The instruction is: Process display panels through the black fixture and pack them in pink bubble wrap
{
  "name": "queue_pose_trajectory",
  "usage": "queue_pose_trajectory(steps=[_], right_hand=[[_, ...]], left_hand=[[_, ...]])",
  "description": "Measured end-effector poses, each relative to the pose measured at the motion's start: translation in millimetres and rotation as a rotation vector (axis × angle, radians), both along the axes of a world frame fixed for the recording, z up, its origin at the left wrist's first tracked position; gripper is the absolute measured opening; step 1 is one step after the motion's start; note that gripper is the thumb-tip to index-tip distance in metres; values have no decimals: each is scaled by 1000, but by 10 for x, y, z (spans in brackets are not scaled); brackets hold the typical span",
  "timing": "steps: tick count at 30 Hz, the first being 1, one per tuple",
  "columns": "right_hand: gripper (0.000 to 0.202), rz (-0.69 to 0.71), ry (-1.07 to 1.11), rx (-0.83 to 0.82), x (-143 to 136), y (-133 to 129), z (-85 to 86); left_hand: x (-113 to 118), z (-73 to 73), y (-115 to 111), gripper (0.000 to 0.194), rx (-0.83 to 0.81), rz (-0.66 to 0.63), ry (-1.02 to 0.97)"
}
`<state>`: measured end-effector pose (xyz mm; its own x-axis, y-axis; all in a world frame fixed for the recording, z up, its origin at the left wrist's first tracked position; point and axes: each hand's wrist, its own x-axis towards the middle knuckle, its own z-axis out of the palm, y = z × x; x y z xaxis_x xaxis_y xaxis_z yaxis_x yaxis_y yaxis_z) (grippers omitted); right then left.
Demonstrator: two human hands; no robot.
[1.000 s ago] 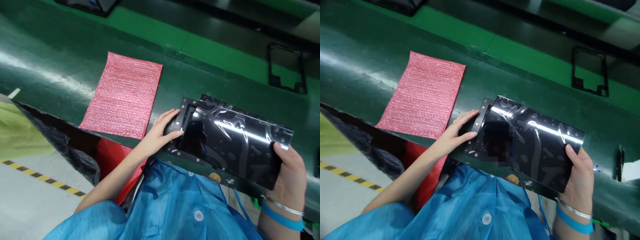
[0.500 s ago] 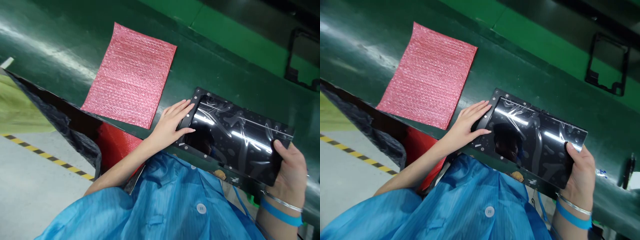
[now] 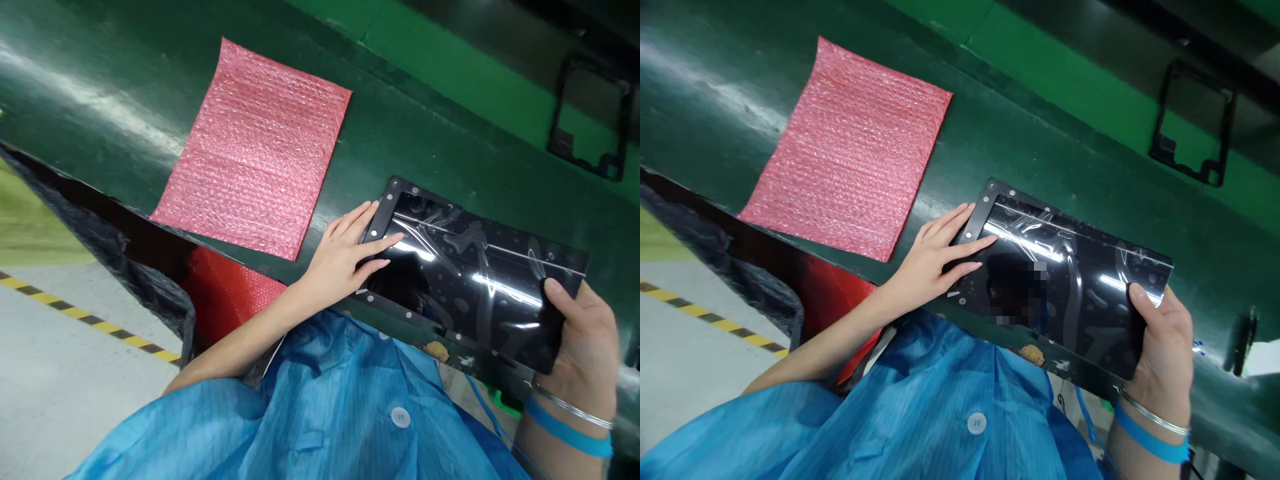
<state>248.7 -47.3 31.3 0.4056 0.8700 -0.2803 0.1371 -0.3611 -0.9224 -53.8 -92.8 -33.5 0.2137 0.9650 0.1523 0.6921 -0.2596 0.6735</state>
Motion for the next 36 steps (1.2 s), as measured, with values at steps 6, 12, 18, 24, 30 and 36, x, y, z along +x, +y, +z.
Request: queue_pose_trajectory(steps=[6, 12, 18, 24, 30, 36], right_hand=[[40, -10, -7, -4, -1, 25, 10], [42, -11, -6, -49, -11, 31, -12], [41, 234, -279, -190, 197, 109, 16], [68, 716, -1059, -496, 334, 423, 185], [52, 544, -979, -254, 401, 642, 87], [44, 535, -896, -310, 511, 846, -128]], left_hand=[[16, -35, -12, 41, 50, -6, 46], [38, -57, -13, 43, 85, 10, 65], [76, -53, -35, 41, 106, 55, 93], [70, 28, -68, 40, 69, 91, 186], [590, 229, -59, 42, 199, -13, 270], [1458, 140, -62, 59, 267, -540, 302]])
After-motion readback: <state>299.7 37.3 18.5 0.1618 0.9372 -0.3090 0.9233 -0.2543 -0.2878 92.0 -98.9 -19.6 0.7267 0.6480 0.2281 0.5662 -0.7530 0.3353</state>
